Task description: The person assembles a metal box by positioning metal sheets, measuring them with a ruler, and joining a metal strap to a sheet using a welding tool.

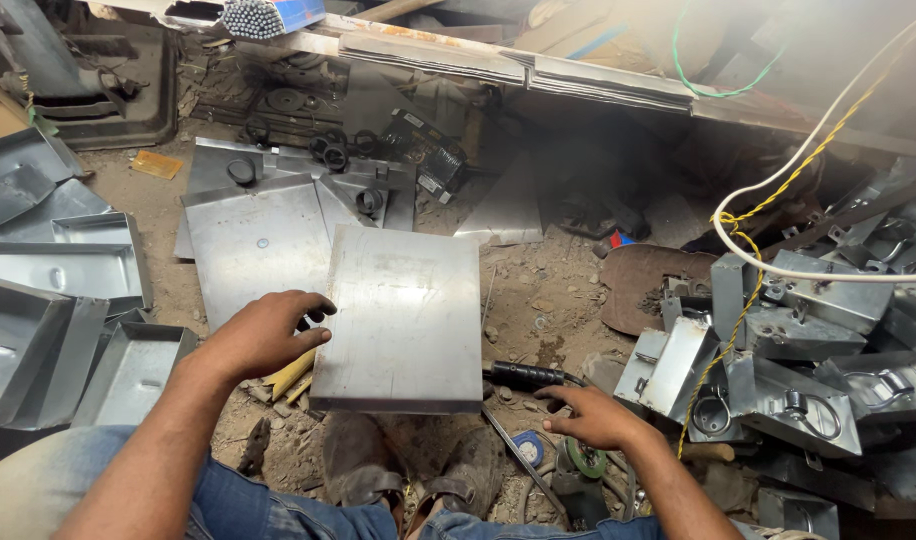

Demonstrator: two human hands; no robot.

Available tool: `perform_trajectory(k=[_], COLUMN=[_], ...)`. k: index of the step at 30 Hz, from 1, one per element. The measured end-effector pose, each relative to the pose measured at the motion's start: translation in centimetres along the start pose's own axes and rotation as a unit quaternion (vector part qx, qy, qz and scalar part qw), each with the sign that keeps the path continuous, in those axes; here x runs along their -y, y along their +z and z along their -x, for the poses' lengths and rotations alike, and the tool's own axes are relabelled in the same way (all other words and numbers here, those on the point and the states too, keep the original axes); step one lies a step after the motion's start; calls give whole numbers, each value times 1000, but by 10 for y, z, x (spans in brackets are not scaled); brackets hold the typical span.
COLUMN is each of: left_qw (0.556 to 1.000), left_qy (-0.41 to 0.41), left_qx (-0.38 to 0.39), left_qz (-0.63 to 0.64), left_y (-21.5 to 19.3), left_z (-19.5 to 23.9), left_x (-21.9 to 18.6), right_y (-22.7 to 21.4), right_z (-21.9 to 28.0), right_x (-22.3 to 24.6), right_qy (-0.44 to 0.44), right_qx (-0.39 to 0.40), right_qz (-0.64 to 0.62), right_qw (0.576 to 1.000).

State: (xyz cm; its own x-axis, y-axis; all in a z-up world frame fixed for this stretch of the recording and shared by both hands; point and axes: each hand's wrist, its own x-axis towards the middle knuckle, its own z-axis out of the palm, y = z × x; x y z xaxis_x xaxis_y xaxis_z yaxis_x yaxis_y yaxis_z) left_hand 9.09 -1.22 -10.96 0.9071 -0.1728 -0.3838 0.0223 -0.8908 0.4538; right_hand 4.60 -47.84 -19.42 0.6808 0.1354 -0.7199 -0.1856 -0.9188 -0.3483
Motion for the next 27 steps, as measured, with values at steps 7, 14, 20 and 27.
perform_trajectory(k=[7, 14, 20, 27], left_qw=[1000, 1000, 1000, 1000], left_qy=[19, 13, 15, 8], left_qx=[-10, -9, -14, -10], left_qz=[4, 5, 14, 14], left_y=[-1, -2, -1, -1], left_z=[2, 3, 3, 3], left_x=[1, 2, 3, 0], right_y=[5, 4, 0, 2], right_z=[-12, -6, 1, 0], right_x=[-18, -10, -1, -2], right_qy=[-47, -28, -11, -23], right_qx=[-24, -8, -5, 0], right_qz=[34, 0, -5, -22], right_qw=[998, 1000, 1000, 1000])
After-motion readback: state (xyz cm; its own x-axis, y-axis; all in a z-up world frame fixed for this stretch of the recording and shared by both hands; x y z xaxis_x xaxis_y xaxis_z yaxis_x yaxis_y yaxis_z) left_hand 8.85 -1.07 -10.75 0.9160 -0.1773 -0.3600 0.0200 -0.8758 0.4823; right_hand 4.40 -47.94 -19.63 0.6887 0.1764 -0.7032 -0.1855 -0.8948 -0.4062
